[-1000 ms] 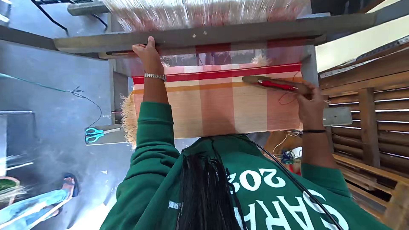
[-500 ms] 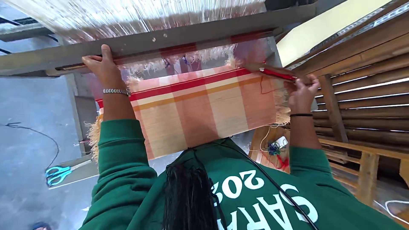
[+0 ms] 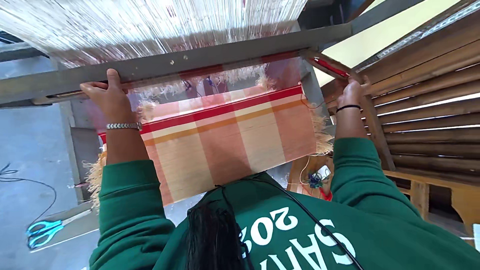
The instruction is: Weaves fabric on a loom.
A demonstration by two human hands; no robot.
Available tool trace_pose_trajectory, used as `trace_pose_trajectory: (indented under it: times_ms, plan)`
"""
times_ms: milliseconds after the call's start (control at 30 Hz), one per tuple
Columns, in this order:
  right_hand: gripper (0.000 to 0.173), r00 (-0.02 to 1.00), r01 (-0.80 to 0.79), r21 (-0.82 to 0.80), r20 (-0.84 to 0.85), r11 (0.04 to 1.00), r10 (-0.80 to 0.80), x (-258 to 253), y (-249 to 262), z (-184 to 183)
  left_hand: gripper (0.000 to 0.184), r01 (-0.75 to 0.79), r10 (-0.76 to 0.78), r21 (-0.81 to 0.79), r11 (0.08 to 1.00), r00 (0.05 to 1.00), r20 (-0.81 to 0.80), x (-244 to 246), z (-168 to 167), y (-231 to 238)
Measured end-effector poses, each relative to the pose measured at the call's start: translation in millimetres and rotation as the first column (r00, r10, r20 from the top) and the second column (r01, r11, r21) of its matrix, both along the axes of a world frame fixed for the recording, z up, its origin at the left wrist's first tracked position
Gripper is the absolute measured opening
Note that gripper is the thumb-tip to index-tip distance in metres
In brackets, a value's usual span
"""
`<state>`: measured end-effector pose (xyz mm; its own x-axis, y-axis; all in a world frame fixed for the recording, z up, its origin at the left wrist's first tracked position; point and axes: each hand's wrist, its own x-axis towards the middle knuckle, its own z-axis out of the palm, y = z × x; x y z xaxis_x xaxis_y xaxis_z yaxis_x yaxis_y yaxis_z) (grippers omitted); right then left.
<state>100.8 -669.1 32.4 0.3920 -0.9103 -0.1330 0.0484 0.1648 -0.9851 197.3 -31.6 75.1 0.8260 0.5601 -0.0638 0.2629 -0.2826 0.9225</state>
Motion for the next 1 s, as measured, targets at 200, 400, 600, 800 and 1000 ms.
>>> trace_pose_trajectory:
  times_ms: [200,400,600,800,1000]
  plan:
    - [0.068,0.993,-0.111,0.080,0.054,0.991,0.106,23.8,4.4,-12.4,0.067,0.011,-0.010,-0.017,1.000,1.000,0.028,-0.6,-2.9,3.8]
    - [0.061,0.964,-0.266,0.140,0.063,0.954,0.260,47.5,22.8,-17.1,0.085,0.010,-0.008,-0.047,0.999,0.999,0.045,1.7,-7.7,12.3]
    - [0.067,0.964,-0.265,0.180,0.067,0.947,0.257,68.9,56.3,-16.7,0.085,-0.003,0.005,-0.038,0.999,0.998,0.058,-0.4,-2.5,6.5]
    - [0.064,0.924,-0.381,0.172,0.052,0.908,0.378,80.9,81.8,-19.3,0.084,0.034,-0.029,-0.043,0.998,0.992,0.122,-0.2,-5.0,7.2]
    - [0.076,0.932,-0.353,0.092,-0.056,0.931,0.359,82.7,93.7,-21.7,0.112,-0.102,0.105,0.195,0.975,0.994,-0.002,-5.9,0.1,15.9]
